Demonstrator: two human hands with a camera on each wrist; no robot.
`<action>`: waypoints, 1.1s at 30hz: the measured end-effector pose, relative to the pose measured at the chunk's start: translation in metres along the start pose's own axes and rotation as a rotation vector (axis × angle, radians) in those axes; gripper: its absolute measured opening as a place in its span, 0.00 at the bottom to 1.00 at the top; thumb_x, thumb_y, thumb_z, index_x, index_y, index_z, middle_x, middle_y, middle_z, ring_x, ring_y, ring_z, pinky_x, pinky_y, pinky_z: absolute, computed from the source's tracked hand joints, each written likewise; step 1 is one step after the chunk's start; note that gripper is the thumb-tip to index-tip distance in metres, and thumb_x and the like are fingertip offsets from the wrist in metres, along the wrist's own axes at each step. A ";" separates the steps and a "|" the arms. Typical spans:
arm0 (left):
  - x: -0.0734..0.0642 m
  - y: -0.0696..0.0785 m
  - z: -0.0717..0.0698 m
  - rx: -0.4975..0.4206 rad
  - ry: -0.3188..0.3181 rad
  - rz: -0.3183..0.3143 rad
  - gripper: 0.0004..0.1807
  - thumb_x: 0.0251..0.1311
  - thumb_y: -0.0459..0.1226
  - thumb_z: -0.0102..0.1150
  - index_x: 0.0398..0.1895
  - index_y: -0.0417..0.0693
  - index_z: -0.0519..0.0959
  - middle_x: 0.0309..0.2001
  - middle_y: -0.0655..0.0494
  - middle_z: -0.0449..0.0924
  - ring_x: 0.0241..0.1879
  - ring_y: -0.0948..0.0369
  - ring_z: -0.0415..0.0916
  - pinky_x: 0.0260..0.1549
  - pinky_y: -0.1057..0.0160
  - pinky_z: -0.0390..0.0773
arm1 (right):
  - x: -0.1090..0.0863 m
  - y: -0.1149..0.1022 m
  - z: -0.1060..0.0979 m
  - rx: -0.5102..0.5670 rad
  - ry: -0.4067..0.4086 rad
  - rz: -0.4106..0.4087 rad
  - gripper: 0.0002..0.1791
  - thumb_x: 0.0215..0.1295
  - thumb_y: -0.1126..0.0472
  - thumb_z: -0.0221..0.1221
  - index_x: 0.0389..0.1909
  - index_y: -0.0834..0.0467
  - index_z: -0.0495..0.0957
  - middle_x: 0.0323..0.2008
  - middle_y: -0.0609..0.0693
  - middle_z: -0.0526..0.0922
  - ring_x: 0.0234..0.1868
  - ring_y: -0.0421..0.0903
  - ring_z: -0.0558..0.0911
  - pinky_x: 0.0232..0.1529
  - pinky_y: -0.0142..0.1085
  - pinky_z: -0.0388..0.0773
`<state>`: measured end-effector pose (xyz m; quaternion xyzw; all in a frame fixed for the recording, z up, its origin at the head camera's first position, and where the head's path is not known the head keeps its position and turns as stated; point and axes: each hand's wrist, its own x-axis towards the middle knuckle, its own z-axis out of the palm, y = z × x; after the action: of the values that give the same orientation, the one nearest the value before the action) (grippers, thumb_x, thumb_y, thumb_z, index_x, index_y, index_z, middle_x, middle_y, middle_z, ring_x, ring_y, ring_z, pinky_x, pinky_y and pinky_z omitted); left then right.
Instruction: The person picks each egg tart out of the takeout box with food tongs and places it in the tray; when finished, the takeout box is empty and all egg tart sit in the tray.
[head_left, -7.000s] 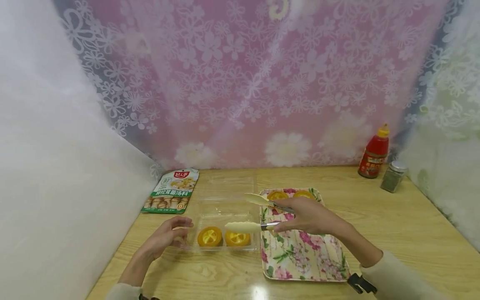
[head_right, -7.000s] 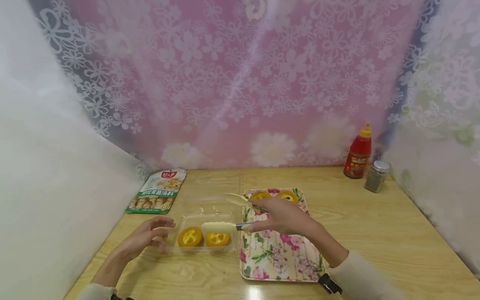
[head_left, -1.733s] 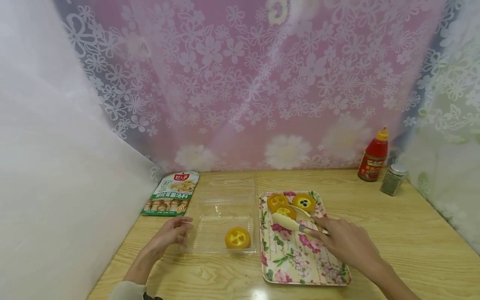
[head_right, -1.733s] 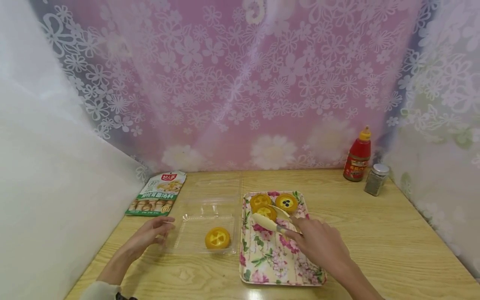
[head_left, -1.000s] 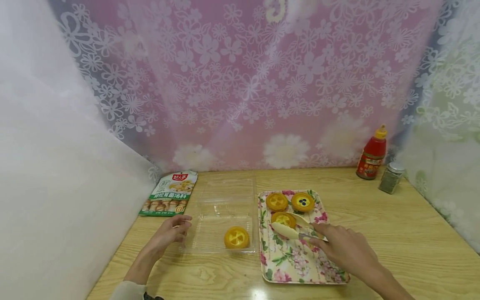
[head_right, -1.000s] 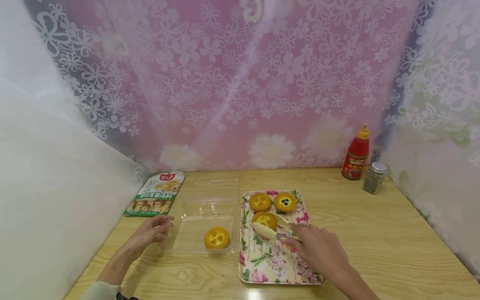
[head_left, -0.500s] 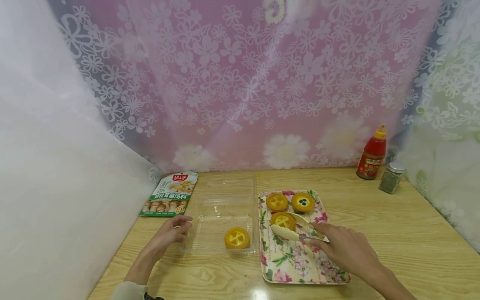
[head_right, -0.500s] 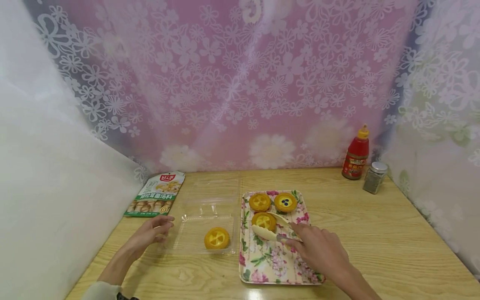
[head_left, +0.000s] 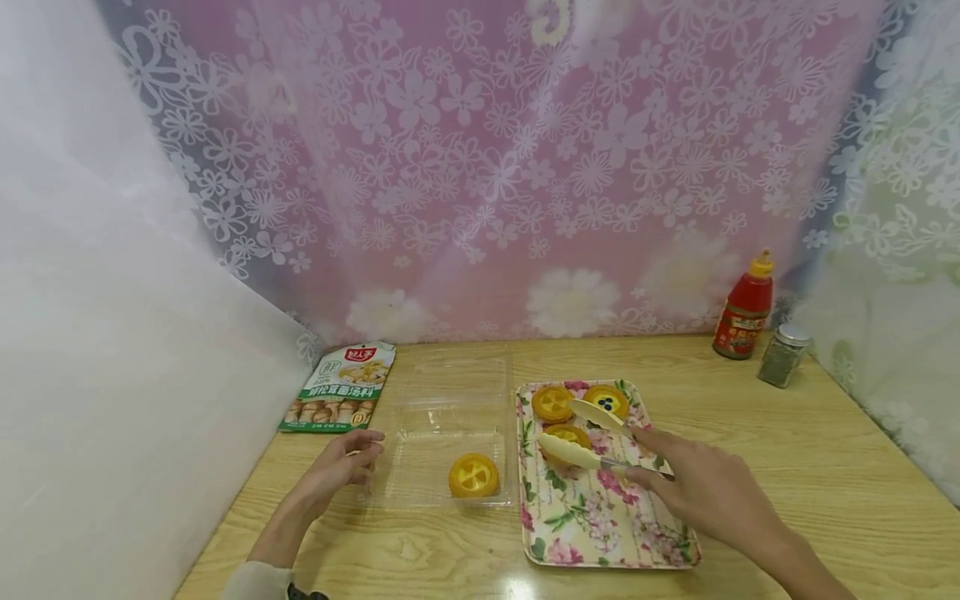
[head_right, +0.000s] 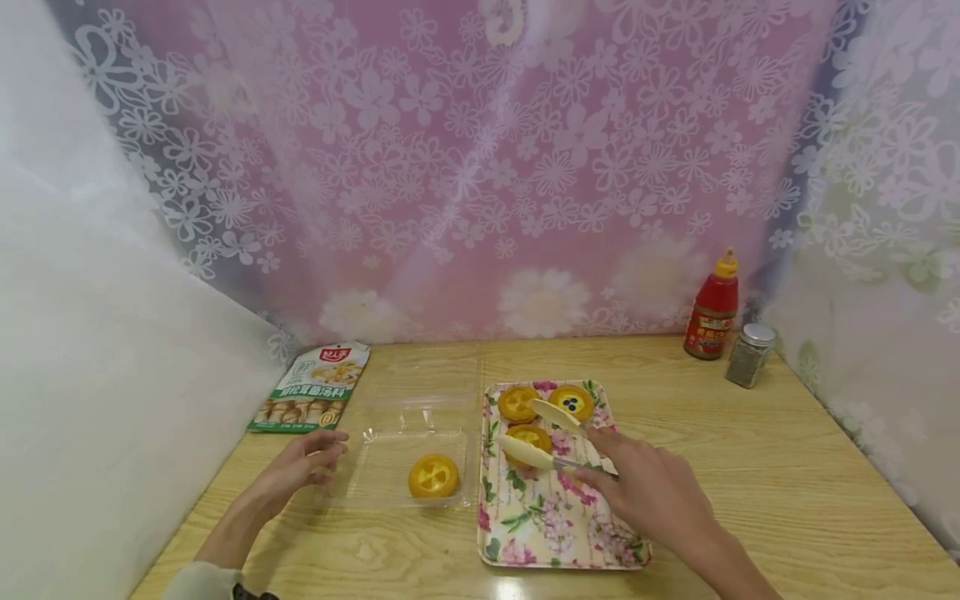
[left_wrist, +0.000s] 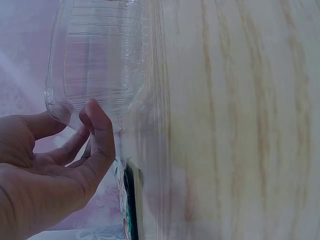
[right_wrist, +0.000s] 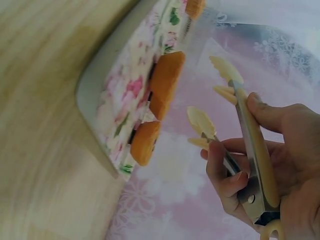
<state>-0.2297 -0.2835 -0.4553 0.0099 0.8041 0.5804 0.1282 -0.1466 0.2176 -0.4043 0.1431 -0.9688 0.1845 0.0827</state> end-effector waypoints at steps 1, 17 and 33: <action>0.001 0.000 0.000 0.002 -0.002 0.002 0.26 0.80 0.39 0.53 0.71 0.31 0.67 0.55 0.37 0.72 0.42 0.52 0.74 0.36 0.57 0.84 | 0.000 -0.001 -0.002 -0.002 0.018 -0.013 0.36 0.67 0.34 0.64 0.68 0.52 0.79 0.56 0.58 0.87 0.22 0.40 0.80 0.17 0.34 0.67; 0.001 0.002 -0.003 0.004 0.007 0.015 0.26 0.79 0.38 0.53 0.72 0.32 0.67 0.55 0.38 0.73 0.40 0.54 0.73 0.35 0.58 0.83 | 0.016 -0.050 0.003 0.102 -0.003 -0.186 0.28 0.68 0.35 0.63 0.64 0.44 0.83 0.55 0.45 0.88 0.28 0.32 0.79 0.24 0.29 0.70; -0.001 0.001 0.000 0.018 0.000 0.007 0.25 0.80 0.39 0.53 0.71 0.31 0.67 0.59 0.35 0.72 0.45 0.51 0.74 0.39 0.56 0.84 | 0.040 -0.104 0.026 0.108 -0.086 -0.275 0.16 0.66 0.49 0.70 0.50 0.51 0.91 0.31 0.43 0.89 0.14 0.32 0.59 0.12 0.26 0.55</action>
<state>-0.2290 -0.2833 -0.4545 0.0139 0.8091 0.5738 0.1260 -0.1549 0.1051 -0.3849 0.2866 -0.9313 0.2171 0.0577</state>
